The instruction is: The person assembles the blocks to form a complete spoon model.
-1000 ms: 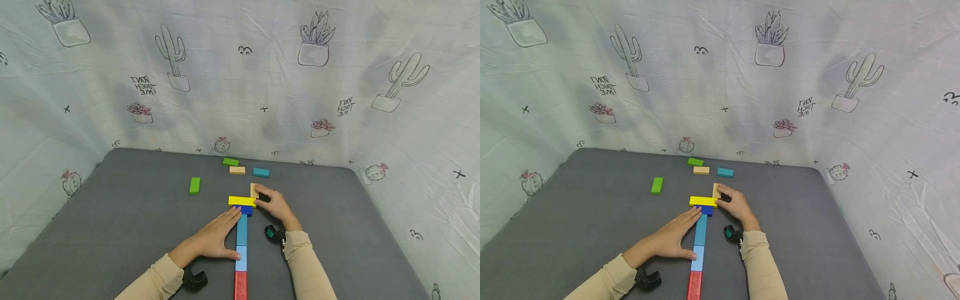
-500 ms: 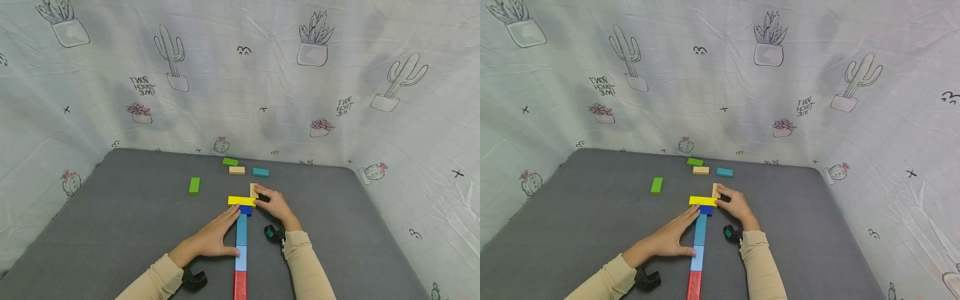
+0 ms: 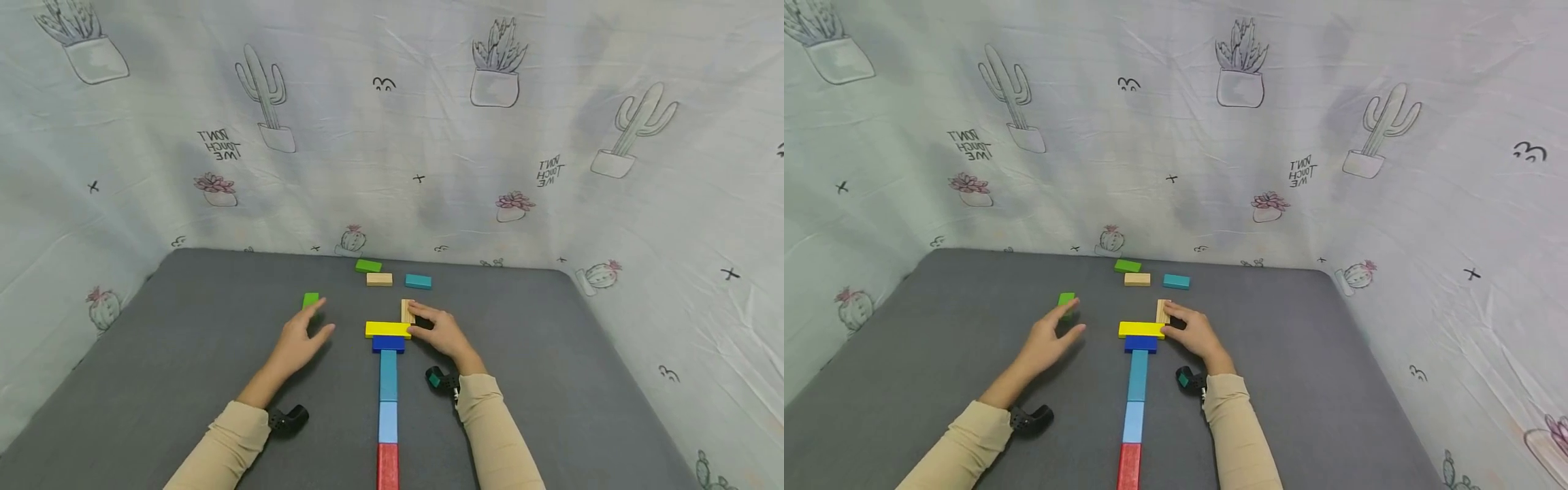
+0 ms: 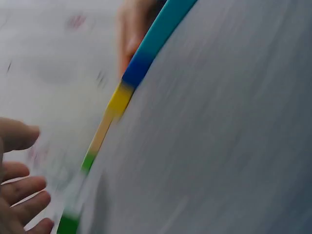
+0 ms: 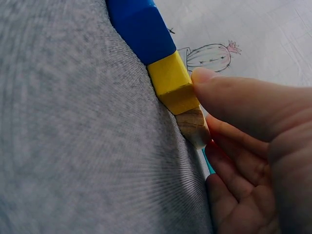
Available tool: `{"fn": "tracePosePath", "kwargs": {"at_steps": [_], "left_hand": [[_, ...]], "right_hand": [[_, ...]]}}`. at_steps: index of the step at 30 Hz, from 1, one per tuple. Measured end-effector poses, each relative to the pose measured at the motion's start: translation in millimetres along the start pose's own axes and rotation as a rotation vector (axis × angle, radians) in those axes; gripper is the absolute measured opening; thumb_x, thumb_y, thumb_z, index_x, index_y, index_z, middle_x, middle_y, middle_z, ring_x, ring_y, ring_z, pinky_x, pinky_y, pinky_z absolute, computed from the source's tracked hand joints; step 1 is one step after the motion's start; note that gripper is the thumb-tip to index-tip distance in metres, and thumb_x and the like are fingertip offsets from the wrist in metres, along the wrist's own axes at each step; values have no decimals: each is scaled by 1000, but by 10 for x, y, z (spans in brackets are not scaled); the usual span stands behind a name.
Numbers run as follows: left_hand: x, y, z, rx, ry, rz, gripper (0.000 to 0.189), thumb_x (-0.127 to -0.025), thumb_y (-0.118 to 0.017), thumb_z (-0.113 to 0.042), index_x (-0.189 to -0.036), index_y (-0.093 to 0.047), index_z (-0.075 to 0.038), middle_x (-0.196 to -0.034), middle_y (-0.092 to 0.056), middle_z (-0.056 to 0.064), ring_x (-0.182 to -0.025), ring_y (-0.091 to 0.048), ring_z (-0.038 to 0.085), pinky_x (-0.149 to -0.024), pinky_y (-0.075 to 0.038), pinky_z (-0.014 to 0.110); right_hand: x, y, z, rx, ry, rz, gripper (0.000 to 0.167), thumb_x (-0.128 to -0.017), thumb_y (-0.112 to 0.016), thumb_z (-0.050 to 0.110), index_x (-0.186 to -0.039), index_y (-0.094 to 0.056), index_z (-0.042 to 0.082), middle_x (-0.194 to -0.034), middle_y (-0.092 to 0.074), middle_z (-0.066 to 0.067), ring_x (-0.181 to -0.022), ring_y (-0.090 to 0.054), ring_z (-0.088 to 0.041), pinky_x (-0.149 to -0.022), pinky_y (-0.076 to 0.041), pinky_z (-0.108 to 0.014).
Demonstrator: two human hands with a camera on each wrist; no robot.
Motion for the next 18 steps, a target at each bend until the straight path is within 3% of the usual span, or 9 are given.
{"fn": "tracePosePath", "kwargs": {"at_steps": [4,8,12,18], "left_hand": [[-61,160,380,-32,88,36,72,-93,-62,-30,-148,-27,0,-147,-35,27,-134,-33,46,-105,-30,62],[-127,215,624,-53,128,81,79,-91,-63,-33,-149,-22,0,-149,-31,28,-137,-27,46,-107,-26,63],[-234,215,723,-58,120,140,83,-89,-66,-34,-150,-20,1,-150,-29,27,-138,-23,47,-107,-22,65],[-371,135,791,-66,116,283,84,-88,-66,-36,-150,-21,-1,-153,-23,27,-138,-16,51,-106,-19,69]], "right_hand": [[-6,-20,7,-8,7,12,55,-88,-68,30,-137,-51,12,-146,-44,1,-139,-35,-26,-112,-30,-50],[-7,-17,2,-4,4,12,54,-88,-68,29,-137,-52,11,-146,-45,1,-139,-35,-25,-112,-30,-49],[-5,-14,7,-3,4,8,54,-88,-68,29,-137,-52,11,-146,-45,0,-139,-35,-25,-112,-30,-49],[-10,-18,-13,7,4,13,55,-88,-68,31,-137,-52,12,-147,-44,1,-139,-35,-25,-112,-31,-49]]}}
Point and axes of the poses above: each hand's wrist, its own x-axis away from the middle knuckle, its own y-axis out of the back of the hand, z = x × y, the point moved 10 cm from there along -x, towards the middle knuckle
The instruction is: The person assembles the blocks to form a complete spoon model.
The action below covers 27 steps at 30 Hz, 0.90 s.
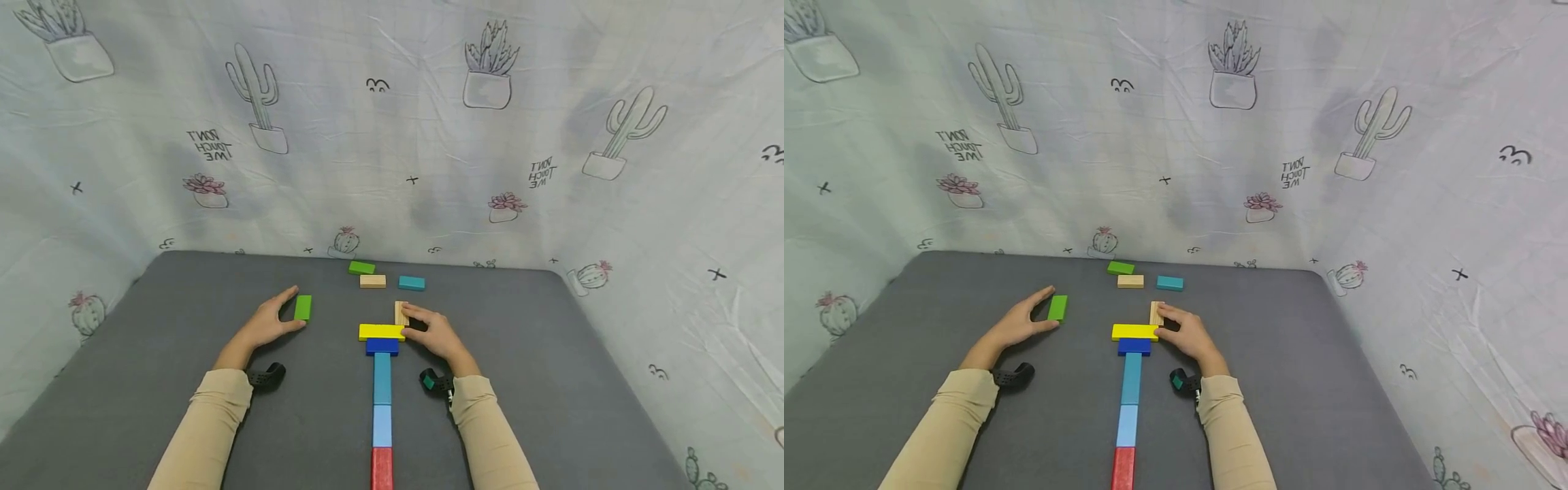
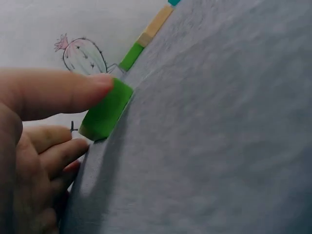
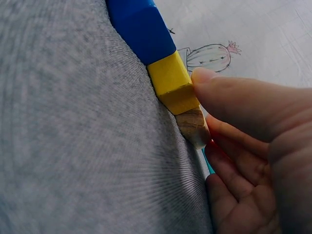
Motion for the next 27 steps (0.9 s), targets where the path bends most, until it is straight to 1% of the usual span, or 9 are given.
{"fn": "tracePosePath", "kwargs": {"at_steps": [4,6,8,11,13,18,21,27], "left_hand": [[-18,2,50,-7,34,76,84,-88,-66,-39,-151,-22,-6,-154,-17,26,-137,-5,57,-102,-13,75],[-23,8,60,1,43,94,82,-88,-66,-39,-151,-23,-7,-155,-15,25,-137,-1,57,-102,-10,76],[-30,13,52,-6,35,95,80,-88,-65,-39,-150,-26,-7,-155,-15,25,-137,0,58,-101,-10,77],[-21,15,56,-7,41,73,78,-88,-65,-39,-149,-29,-7,-155,-17,25,-137,0,59,-101,-9,77],[-2,18,68,-2,56,49,78,-87,-66,-40,-148,-31,-7,-154,-19,26,-137,-1,58,-101,-10,77],[46,47,111,45,102,-18,77,-85,-70,-41,-146,-36,-10,-153,-21,27,-138,-4,55,-103,-13,75],[62,65,111,63,104,-42,75,-85,-70,-40,-146,-37,-11,-153,-22,27,-139,-7,55,-104,-14,73],[70,71,95,59,90,-60,75,-85,-71,-38,-146,-37,-11,-152,-27,24,-139,-9,54,-105,-15,71]], "right_hand": [[-9,-10,-3,-25,0,-2,55,-88,-68,30,-137,-52,11,-147,-44,1,-139,-34,-25,-112,-30,-49],[-11,-4,-2,-39,-3,-7,54,-88,-68,29,-137,-52,11,-146,-44,1,-139,-34,-25,-112,-30,-49],[-15,1,-12,-41,-10,-11,54,-88,-68,29,-136,-52,11,-146,-45,2,-139,-34,-25,-112,-29,-50],[-12,-2,-26,-38,-19,-9,54,-88,-68,29,-137,-52,12,-146,-45,3,-139,-34,-25,-113,-29,-49],[-11,-7,-29,-33,-20,-7,54,-88,-68,30,-137,-52,12,-146,-45,3,-139,-34,-24,-113,-29,-49],[-6,2,-21,-27,-15,-17,54,-88,-68,30,-137,-52,12,-146,-45,2,-139,-35,-25,-112,-30,-49],[-10,4,-21,-23,-14,-20,54,-88,-68,31,-137,-53,12,-146,-45,2,-139,-35,-26,-112,-30,-50],[-15,-2,-10,-30,-6,-15,54,-88,-68,30,-136,-53,12,-146,-45,3,-139,-35,-25,-112,-30,-49]]}}
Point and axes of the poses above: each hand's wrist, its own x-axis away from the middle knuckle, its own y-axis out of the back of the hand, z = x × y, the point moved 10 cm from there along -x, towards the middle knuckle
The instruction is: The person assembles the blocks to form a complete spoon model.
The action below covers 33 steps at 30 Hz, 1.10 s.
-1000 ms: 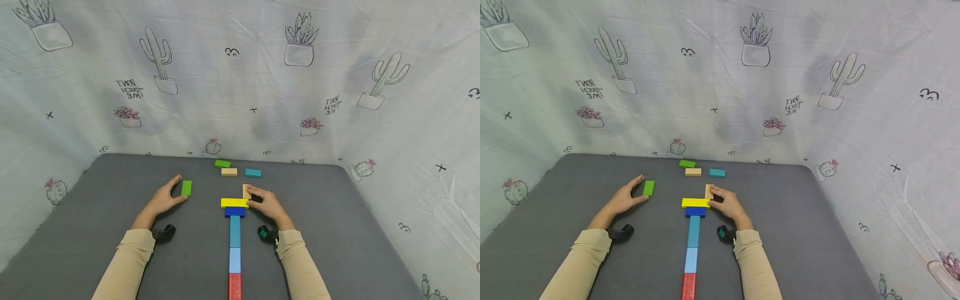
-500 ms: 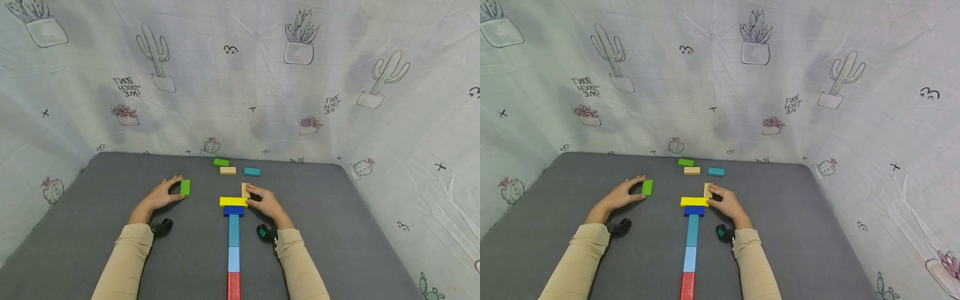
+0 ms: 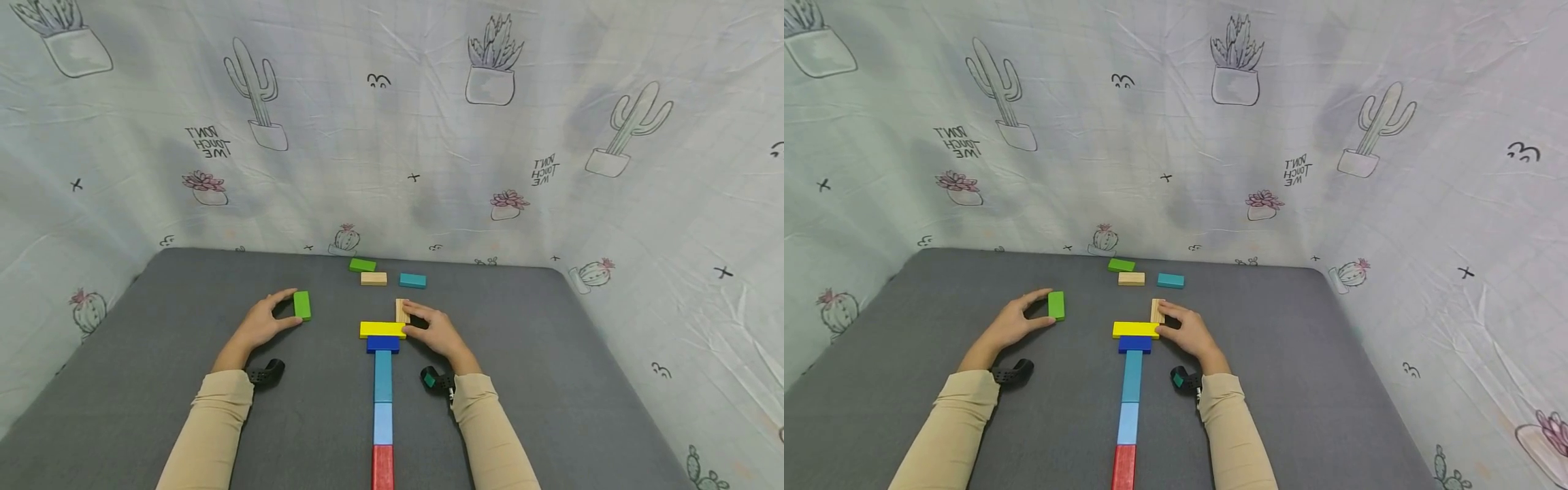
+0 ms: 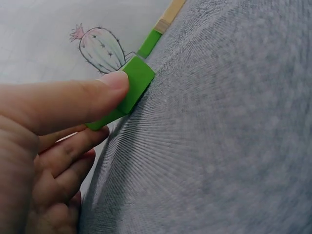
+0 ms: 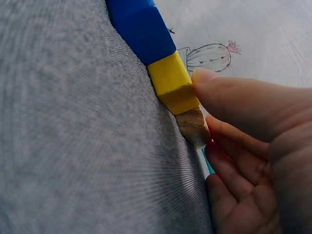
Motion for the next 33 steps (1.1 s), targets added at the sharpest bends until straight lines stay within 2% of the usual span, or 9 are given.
{"fn": "tracePosePath", "kwargs": {"at_steps": [10,14,17,20,25,33], "left_hand": [[18,13,-32,1,-23,-21,74,-84,-72,-35,-144,-40,-8,-149,-34,23,-139,-10,54,-108,-14,69],[17,23,-40,-2,-38,-35,72,-83,-74,-33,-142,-43,-6,-144,-43,22,-138,-22,48,-111,-16,64],[22,25,-47,-3,-37,-40,72,-83,-73,-35,-141,-43,-6,-140,-46,22,-134,-33,46,-108,-24,62],[28,13,-76,17,-32,-42,72,-83,-73,-37,-141,-43,-8,-139,-47,21,-131,-37,45,-105,-30,62],[10,-68,-185,95,-28,-36,71,-83,-73,-35,-142,-42,-9,-139,-47,20,-133,-35,43,-107,-29,60],[-86,-330,-501,170,-55,-1,70,-83,-74,-32,-141,-44,-8,-138,-49,19,-132,-39,41,-108,-31,58]], "right_hand": [[-6,-8,26,10,15,6,53,-88,-68,27,-136,-53,11,-146,-45,2,-138,-36,-25,-112,-30,-48],[-6,-15,26,9,16,7,53,-89,-68,28,-137,-52,11,-146,-45,2,-139,-35,-25,-112,-30,-49],[-2,-15,27,12,16,7,53,-89,-68,28,-137,-52,11,-146,-44,2,-139,-35,-25,-112,-30,-49],[1,-12,22,21,14,4,53,-89,-67,28,-137,-52,12,-147,-44,2,-139,-35,-26,-112,-30,-50],[3,-10,5,25,6,5,53,-89,-68,29,-137,-52,12,-147,-44,2,-139,-35,-26,-112,-30,-50],[1,-13,-10,41,-9,7,53,-89,-68,29,-137,-52,13,-147,-44,3,-139,-35,-25,-113,-29,-49]]}}
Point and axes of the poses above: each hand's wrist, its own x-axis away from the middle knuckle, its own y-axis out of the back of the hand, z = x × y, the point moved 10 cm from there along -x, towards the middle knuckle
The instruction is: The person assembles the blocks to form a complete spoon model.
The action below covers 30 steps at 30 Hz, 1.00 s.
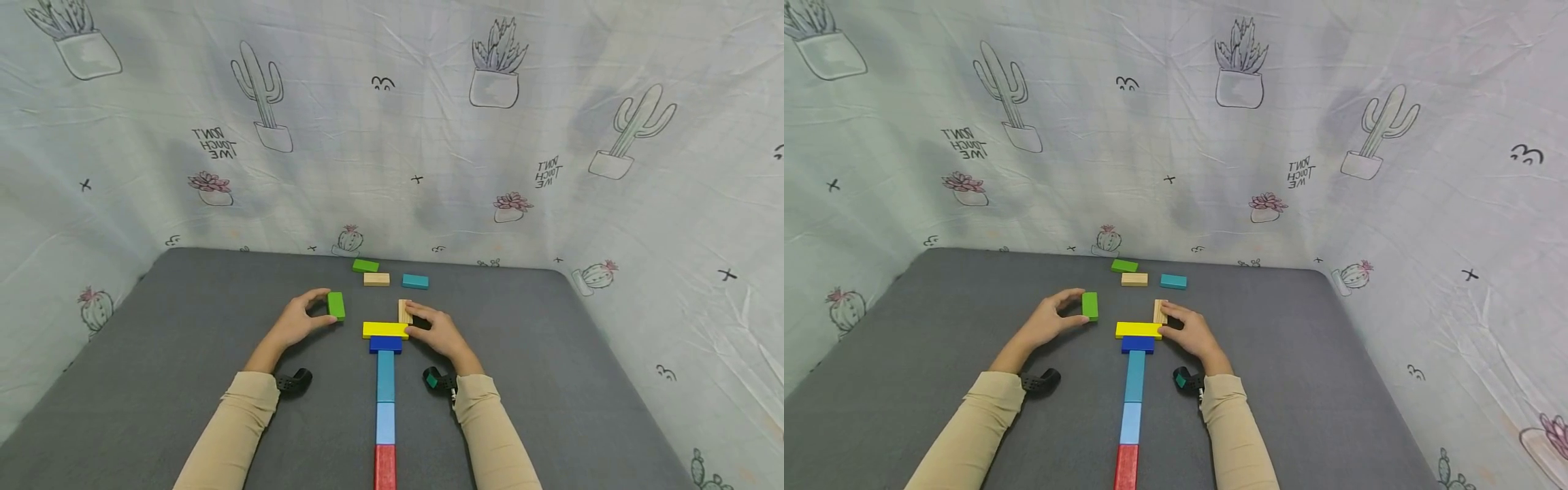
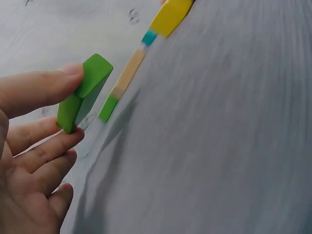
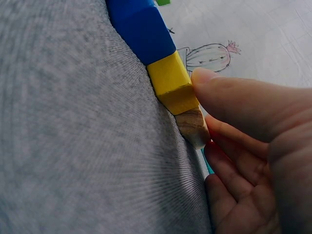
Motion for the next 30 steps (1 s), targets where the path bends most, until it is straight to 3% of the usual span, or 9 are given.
{"fn": "tracePosePath", "kwargs": {"at_steps": [12,30], "left_hand": [[-201,-381,-173,13,-10,38,67,-83,-73,-31,-141,-45,-10,-140,-49,16,-133,-40,38,-109,-33,54],[-296,-520,-218,-63,-8,46,67,-85,-72,-31,-141,-44,-7,-142,-47,16,-133,-41,37,-108,-34,53]], "right_hand": [[3,15,15,-23,9,3,54,-88,-68,29,-137,-52,12,-147,-44,2,-139,-35,-25,-113,-29,-49],[6,18,15,-36,-1,3,54,-88,-68,29,-137,-52,12,-146,-45,3,-139,-36,-25,-112,-29,-49]]}}
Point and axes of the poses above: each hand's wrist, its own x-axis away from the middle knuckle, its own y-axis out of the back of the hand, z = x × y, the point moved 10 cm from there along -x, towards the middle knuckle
